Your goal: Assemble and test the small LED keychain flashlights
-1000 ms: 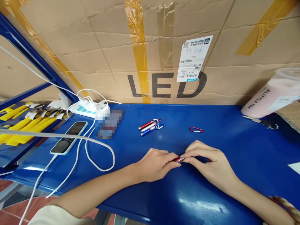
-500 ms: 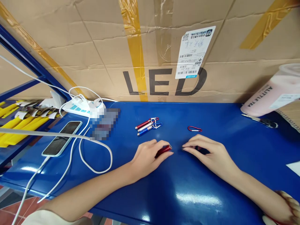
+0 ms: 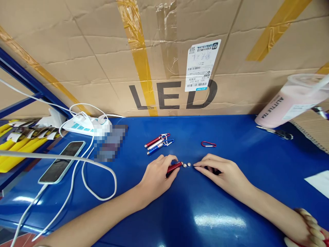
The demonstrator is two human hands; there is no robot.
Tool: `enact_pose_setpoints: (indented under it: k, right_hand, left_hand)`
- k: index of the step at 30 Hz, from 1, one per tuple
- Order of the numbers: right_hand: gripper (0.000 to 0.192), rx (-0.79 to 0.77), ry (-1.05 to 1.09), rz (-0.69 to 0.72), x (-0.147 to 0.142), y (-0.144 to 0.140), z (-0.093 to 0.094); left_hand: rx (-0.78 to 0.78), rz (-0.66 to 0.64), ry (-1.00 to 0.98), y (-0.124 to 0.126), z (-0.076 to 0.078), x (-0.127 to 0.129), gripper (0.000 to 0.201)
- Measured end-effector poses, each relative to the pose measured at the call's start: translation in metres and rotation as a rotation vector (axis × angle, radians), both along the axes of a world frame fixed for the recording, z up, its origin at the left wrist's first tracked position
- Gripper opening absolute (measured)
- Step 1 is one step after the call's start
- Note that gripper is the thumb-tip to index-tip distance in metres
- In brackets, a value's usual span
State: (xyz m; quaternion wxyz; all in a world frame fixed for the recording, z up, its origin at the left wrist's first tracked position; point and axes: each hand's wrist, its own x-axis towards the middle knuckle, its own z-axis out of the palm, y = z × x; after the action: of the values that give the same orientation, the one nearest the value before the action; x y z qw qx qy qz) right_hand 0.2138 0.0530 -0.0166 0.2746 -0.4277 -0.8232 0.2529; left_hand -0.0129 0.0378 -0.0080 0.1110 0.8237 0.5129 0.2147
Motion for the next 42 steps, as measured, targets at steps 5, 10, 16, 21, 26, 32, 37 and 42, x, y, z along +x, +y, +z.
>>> enact_pose_setpoints:
  k: [5, 10, 16, 21, 26, 32, 37, 42]
  right_hand:
    - [0.023, -0.008, 0.016, -0.028, 0.0, -0.001, -0.002]
    - [0.021, 0.012, 0.022, -0.072, -0.002, -0.002, 0.0]
    - [0.018, 0.023, 0.025, -0.126, -0.003, -0.002, 0.002]
    - [0.019, 0.143, 0.008, -0.153, -0.001, 0.001, 0.002]
    - [0.031, 0.356, -0.209, -0.272, 0.004, 0.005, -0.008]
    - [0.04, 0.352, -0.275, -0.202, 0.003, 0.004, -0.014]
    - [0.037, 0.268, -0.184, -0.145, -0.001, 0.0, -0.003]
    - [0.035, 0.243, -0.11, -0.149, 0.0, -0.003, 0.003]
  left_hand:
    - [-0.018, -0.002, -0.079, -0.001, 0.0, -0.001, 0.007]
    - [-0.019, -0.014, -0.078, 0.0, 0.001, -0.002, 0.011]
    - [-0.019, -0.013, -0.109, 0.0, 0.001, -0.002, 0.018]
    - [-0.001, -0.015, -0.187, -0.001, 0.0, -0.003, 0.019]
    - [0.004, -0.063, -0.25, -0.003, 0.0, -0.002, 0.015]
    - [0.003, -0.134, -0.242, -0.001, 0.004, -0.002, 0.017]
    - [0.079, -0.123, -0.21, -0.002, 0.002, -0.003, 0.016]
    - [0.112, -0.132, -0.19, -0.003, 0.001, -0.003, 0.017]
